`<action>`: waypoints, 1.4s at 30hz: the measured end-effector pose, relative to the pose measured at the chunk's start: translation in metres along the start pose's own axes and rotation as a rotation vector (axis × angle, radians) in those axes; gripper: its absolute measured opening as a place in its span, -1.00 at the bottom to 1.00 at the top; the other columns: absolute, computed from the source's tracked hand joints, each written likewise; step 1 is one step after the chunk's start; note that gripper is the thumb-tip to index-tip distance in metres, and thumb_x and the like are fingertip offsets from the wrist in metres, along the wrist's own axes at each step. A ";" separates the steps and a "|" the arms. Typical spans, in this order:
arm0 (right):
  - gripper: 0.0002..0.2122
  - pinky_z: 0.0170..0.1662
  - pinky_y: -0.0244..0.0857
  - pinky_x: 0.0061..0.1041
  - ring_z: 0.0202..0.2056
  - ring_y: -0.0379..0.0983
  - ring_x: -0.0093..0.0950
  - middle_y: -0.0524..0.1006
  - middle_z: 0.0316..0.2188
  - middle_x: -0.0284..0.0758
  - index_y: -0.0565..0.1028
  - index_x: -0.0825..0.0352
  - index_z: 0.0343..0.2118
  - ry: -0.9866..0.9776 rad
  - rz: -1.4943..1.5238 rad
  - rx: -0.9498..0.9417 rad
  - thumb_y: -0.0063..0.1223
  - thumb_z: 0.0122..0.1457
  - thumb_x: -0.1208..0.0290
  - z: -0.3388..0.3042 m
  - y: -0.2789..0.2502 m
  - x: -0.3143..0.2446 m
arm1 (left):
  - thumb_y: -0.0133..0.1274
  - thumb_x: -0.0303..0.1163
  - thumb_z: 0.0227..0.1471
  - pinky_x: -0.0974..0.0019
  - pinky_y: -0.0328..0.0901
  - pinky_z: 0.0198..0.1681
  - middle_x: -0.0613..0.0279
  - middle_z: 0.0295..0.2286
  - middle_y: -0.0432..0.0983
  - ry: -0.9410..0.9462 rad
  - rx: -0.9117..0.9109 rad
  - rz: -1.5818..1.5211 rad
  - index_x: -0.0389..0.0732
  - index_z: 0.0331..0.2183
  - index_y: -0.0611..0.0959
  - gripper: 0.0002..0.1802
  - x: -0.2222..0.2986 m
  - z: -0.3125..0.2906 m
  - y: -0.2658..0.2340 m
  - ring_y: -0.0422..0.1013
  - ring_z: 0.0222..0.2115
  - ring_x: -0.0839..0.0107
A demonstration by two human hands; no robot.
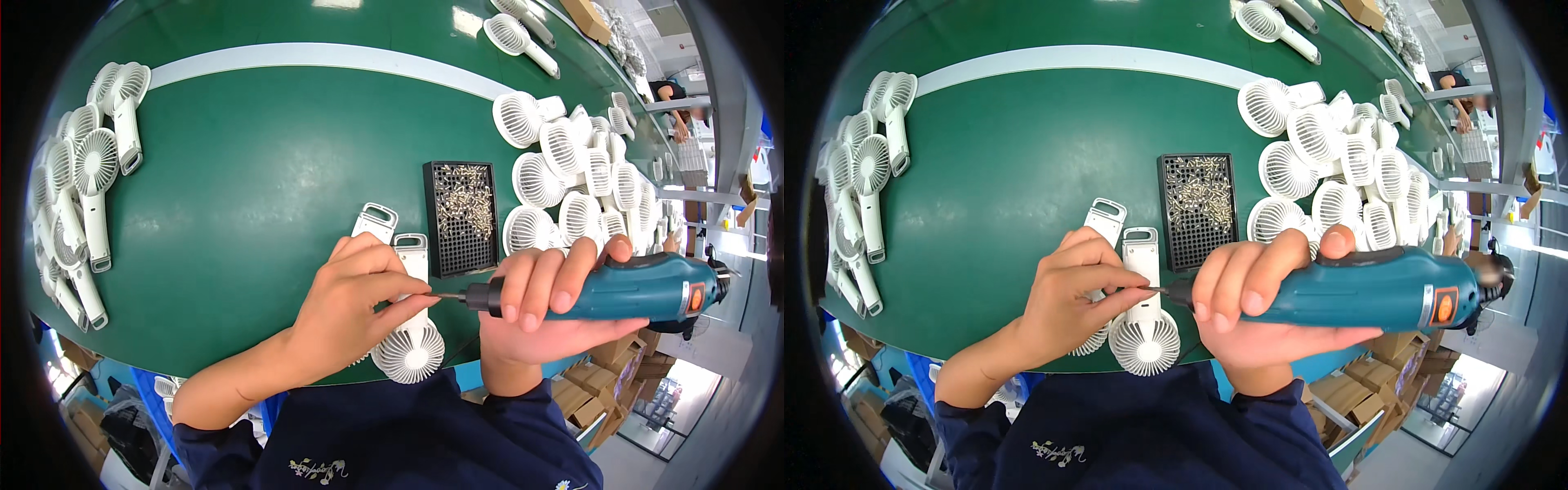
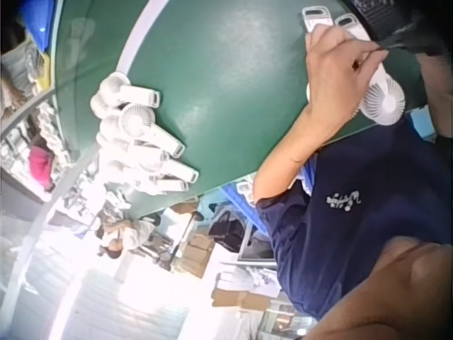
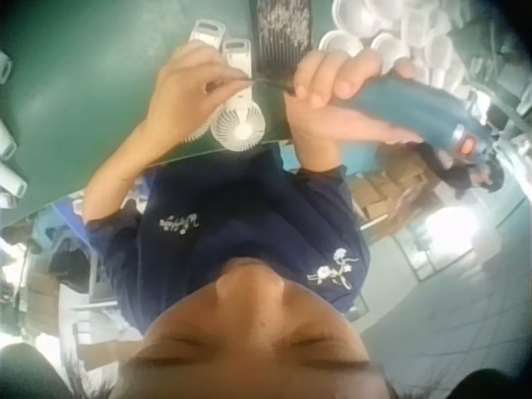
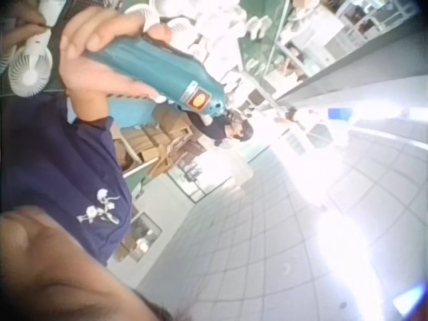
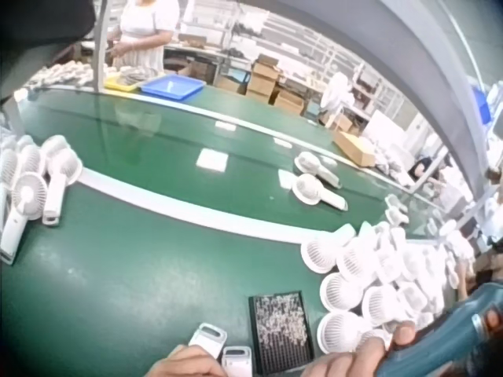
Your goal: Assemble small handheld electric fans using an electric screwdriver on an assembly line.
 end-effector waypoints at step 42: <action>-0.23 -0.53 0.32 -0.30 -0.62 0.36 -0.29 0.43 -0.51 -0.13 0.21 0.24 0.07 0.009 0.047 -0.208 -0.11 0.04 -0.40 0.002 0.004 0.029 | -0.22 -0.59 0.02 0.34 0.20 -0.15 0.13 -0.33 0.31 -0.255 0.214 -0.452 -0.37 0.01 0.18 -0.54 -0.008 -0.005 -0.006 0.23 -0.33 0.41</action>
Point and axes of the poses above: each hand's wrist, its own z-axis towards the middle knuckle, its own y-axis out of the palm, x = y × z, the point moved 1 cm from there along z, towards the middle knuckle
